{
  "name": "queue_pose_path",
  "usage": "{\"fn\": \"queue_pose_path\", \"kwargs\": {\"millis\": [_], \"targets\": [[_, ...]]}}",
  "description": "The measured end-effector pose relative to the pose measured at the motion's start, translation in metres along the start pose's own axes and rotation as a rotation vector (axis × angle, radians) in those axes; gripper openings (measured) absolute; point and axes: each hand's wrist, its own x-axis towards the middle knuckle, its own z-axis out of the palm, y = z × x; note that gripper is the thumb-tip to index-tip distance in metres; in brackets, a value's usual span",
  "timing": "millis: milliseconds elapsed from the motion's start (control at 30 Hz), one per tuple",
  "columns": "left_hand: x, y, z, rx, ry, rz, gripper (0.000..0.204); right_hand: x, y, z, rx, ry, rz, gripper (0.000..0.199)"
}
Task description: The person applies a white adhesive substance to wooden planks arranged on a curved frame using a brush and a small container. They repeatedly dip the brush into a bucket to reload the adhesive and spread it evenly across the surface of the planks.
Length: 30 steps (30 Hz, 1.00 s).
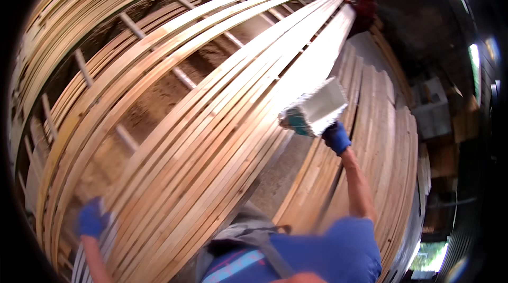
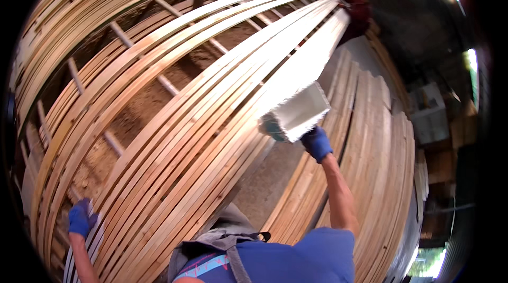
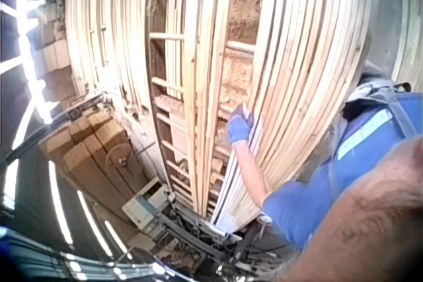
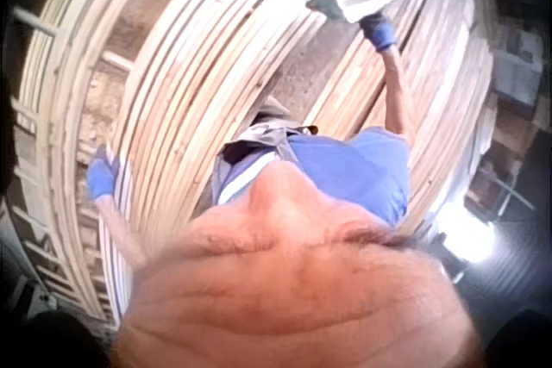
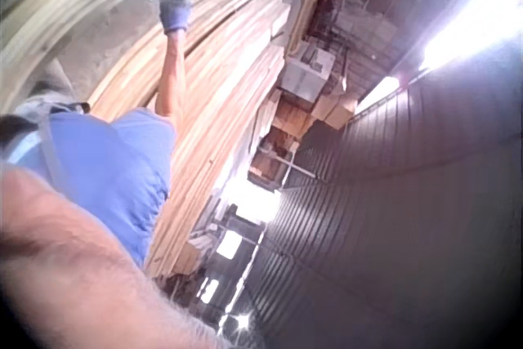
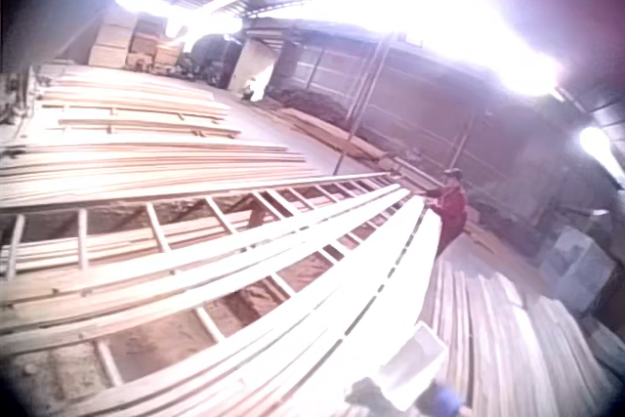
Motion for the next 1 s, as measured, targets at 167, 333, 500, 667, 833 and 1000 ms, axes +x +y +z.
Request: {"fn": "queue_pose_path", "kwargs": {"millis": [167,333,500,667,833,1000], "targets": [[0.006,0.004,-0.049,0.134,0.064,-0.003,0.042,0.010,-0.070,0.006,0.186,-0.038,-0.328,0.003],[0.011,0.029,-0.068,0.179,0.047,-0.124,0.037,0.038,-0.108,0.028,0.093,-0.175,-0.674,0.010],[0.002,0.041,-0.055,0.138,0.103,-0.174,0.034,0.053,-0.162,0.064,-0.030,-0.428,-0.580,0.013],[-0.057,0.072,-0.087,0.221,0.438,-0.375,0.064,0.075,-0.254,0.135,-0.163,-0.632,-1.023,0.016],[-0.242,0.170,-0.076,0.124,0.735,-0.788,0.050,0.047,-0.329,0.201,-0.683,-0.741,-1.389,0.019],[-0.380,0.205,0.036,0.024,0.971,-1.166,0.045,-0.063,-0.404,0.339,-0.610,-0.840,-1.732,0.016]]}}
